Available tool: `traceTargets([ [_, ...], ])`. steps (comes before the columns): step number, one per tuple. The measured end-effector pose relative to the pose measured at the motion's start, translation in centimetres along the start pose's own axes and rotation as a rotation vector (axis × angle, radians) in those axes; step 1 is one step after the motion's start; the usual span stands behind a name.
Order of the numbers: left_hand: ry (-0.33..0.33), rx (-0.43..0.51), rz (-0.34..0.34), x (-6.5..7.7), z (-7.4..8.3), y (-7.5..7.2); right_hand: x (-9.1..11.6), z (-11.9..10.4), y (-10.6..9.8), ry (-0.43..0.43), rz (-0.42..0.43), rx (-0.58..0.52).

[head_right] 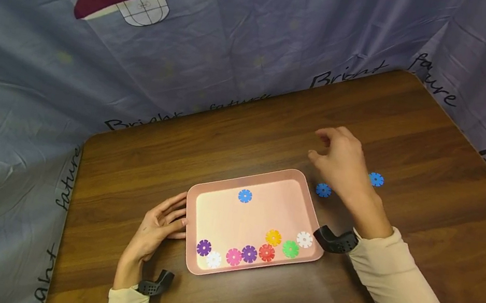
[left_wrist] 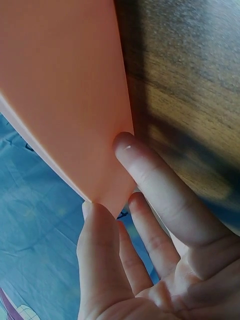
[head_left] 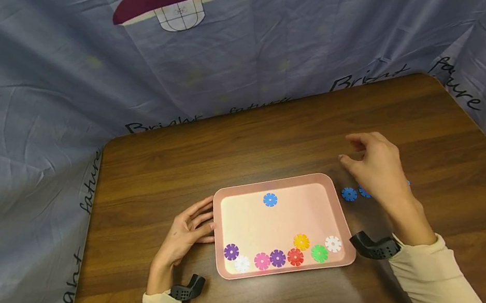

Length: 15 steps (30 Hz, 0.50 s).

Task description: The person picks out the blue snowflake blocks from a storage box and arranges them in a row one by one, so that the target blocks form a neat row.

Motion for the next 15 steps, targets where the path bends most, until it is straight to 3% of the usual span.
traceTargets([
  [15,0.01,0.005,-0.011,-0.1,0.0,0.0,0.4,-2.8,5.4,-0.044,-0.173,-0.075],
])
Point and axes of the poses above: each hand's wrist, its own x-axis away from the middle knuckle, its own y-axis out of the palm, z = x × y, the point moved 10 cm from there along -x, towards the middle knuckle, and after that the axes turned 9 degrees about -x, right-handed, at the moved point
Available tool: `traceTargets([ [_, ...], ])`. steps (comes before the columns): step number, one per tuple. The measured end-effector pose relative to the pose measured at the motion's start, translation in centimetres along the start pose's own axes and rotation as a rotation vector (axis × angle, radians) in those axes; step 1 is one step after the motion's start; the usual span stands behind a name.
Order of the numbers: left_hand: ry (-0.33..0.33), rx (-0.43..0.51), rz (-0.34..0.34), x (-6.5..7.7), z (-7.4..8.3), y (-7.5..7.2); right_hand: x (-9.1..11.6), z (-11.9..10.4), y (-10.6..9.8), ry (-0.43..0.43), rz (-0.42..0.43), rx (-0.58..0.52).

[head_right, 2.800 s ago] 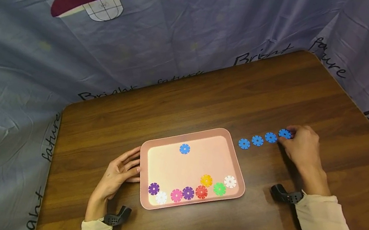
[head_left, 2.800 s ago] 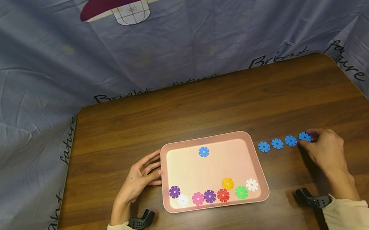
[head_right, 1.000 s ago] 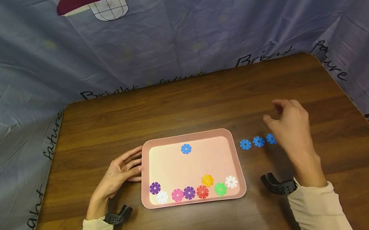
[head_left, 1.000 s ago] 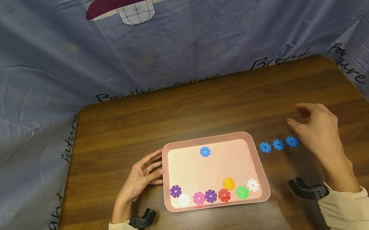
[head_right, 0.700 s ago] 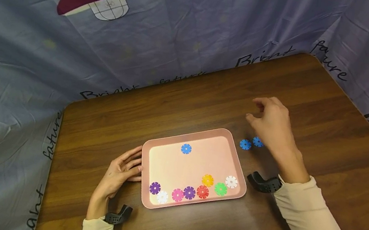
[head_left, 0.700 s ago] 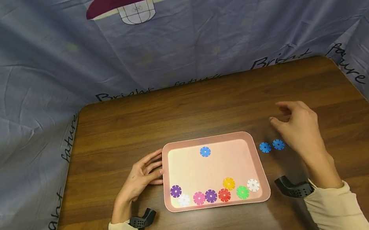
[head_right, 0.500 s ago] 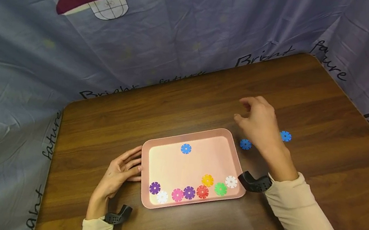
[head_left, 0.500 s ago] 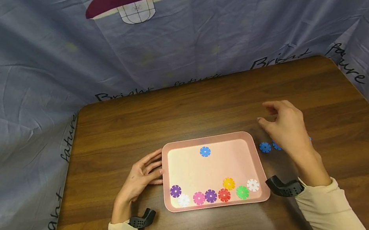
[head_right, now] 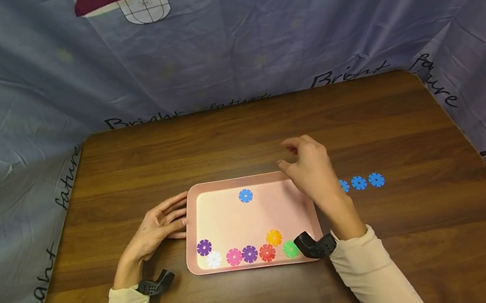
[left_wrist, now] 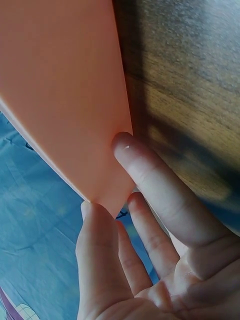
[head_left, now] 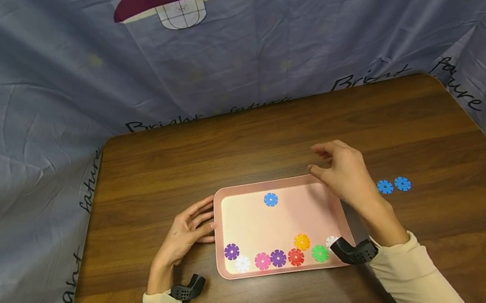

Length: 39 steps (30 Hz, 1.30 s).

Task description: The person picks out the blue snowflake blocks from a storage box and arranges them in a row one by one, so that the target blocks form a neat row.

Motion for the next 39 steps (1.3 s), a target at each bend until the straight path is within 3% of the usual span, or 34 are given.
traceTargets([
  [6,0.002,0.002,-0.006,0.0,0.0,0.0,0.2,-0.2,2.8,-0.012,-0.095,-0.03],
  [21,0.012,0.012,0.0,-0.2,-0.3,-0.2,1.1,-0.4,8.6,-0.051,-0.258,0.015],
  [26,0.012,0.012,0.006,-0.2,-0.3,-0.3,1.3,-0.2,9.9,-0.067,-0.297,-0.008],
  [39,0.011,0.016,-0.004,-0.3,-0.2,-0.2,1.3,0.6,12.2,-0.049,-0.344,0.053],
])
Point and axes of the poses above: each hand's wrist, its own x-axis away from the middle knuckle, its own y-axis out of the palm, z = x × y, the point moved 10 cm from there along -x, towards the middle knuckle, and after that the axes turned 9 degrees about -x, right-handed, at the moved point
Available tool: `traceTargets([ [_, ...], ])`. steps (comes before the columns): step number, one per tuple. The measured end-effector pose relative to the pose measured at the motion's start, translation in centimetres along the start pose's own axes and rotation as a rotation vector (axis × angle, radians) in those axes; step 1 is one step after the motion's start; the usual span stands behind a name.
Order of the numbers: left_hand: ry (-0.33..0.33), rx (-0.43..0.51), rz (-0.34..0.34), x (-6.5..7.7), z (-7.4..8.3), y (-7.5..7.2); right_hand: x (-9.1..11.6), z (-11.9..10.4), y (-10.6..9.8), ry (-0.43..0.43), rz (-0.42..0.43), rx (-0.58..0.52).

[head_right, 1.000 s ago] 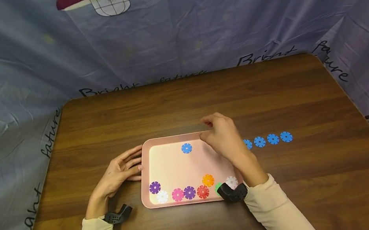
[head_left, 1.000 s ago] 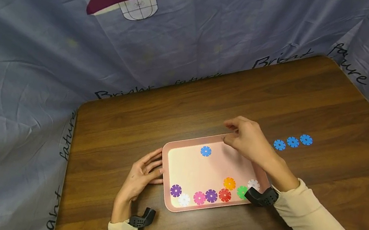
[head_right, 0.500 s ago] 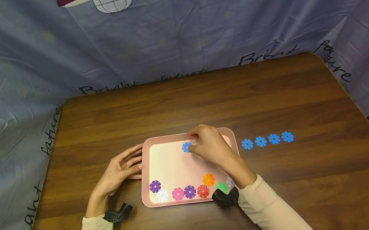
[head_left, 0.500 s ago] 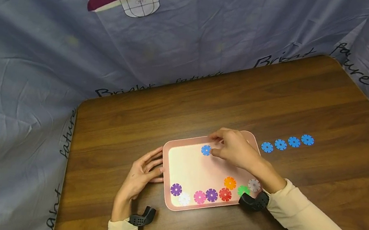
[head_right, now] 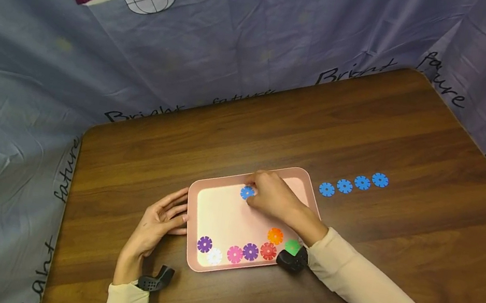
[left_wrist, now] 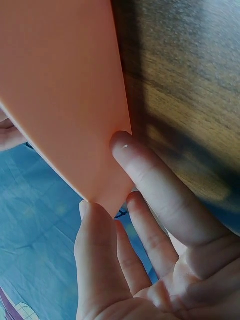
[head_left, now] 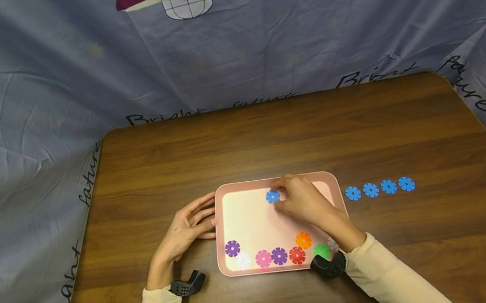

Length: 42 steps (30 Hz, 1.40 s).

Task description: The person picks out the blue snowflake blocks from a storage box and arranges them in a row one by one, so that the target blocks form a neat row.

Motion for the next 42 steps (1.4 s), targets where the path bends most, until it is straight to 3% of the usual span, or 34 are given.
traceTargets([
  [22,-0.011,-0.015,-0.002,-0.2,0.2,0.1,-0.2,-0.5,1.4,-0.073,-0.023,0.123],
  [42,-0.006,-0.001,-0.001,0.0,0.1,0.0,-0.3,-0.8,1.4,-0.07,0.051,0.188],
])
Point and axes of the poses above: each hand's wrist, its own x-axis away from the middle knuckle, its own y-axis out of the palm, z = x × y, the point moved 10 cm from there along -x, towards the middle knuckle, and after that the axes turned 9 degrees about -x, right-handed, at the moved point
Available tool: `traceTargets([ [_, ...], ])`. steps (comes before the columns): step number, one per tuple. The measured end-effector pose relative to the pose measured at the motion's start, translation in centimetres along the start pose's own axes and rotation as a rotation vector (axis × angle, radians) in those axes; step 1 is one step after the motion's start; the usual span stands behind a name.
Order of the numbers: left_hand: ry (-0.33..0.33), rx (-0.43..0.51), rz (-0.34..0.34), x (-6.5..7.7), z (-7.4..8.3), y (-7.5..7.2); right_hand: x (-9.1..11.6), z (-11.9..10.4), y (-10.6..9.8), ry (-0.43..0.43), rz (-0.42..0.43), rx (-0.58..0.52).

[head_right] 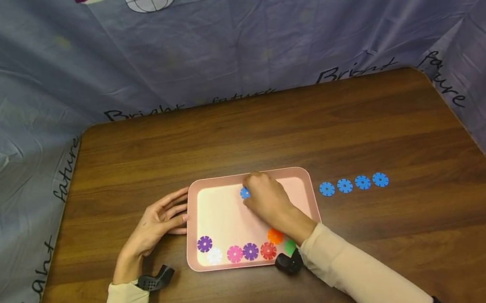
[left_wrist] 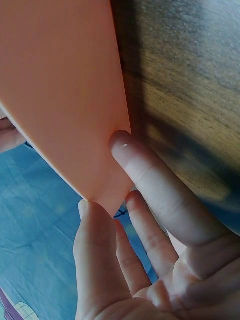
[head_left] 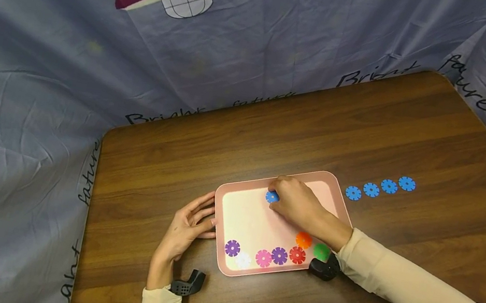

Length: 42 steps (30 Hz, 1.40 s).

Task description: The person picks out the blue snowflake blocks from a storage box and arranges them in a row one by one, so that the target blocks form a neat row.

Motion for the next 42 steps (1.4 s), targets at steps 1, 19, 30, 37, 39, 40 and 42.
traceTargets([
  [1,0.001,0.003,-0.001,0.0,0.0,0.02,0.0,-0.02,-0.01,-0.001,0.002,0.003],
  [19,0.006,0.013,-0.007,0.01,0.08,0.11,-0.08,-0.04,-0.01,-0.024,0.022,0.026],
  [30,0.002,-0.005,0.0,0.05,0.05,0.02,-0.09,-0.04,0.06,-0.042,0.008,-0.004],
  [37,0.005,-0.015,-0.001,0.03,0.05,0.04,0.05,-0.34,-0.22,-0.038,0.003,-0.024],
  [39,0.003,-0.016,-0.001,0.03,0.04,0.06,0.1,-0.42,-0.33,-0.042,0.004,-0.034],
  [40,0.001,-0.016,-0.001,0.02,0.03,0.07,0.12,-0.46,-0.4,-0.045,0.007,-0.037],
  [42,-0.001,-0.016,0.001,0.01,0.03,0.08,0.18,-0.56,-0.64,-0.05,0.018,-0.042],
])
Point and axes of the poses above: each hand's wrist, its own x-axis away from the middle knuckle, its own y-axis out of the palm, z = x × y, the point moved 10 cm from there along -x, towards the middle knuckle, and after that the axes turned 9 degrees about -x, right-handed, at the moved point
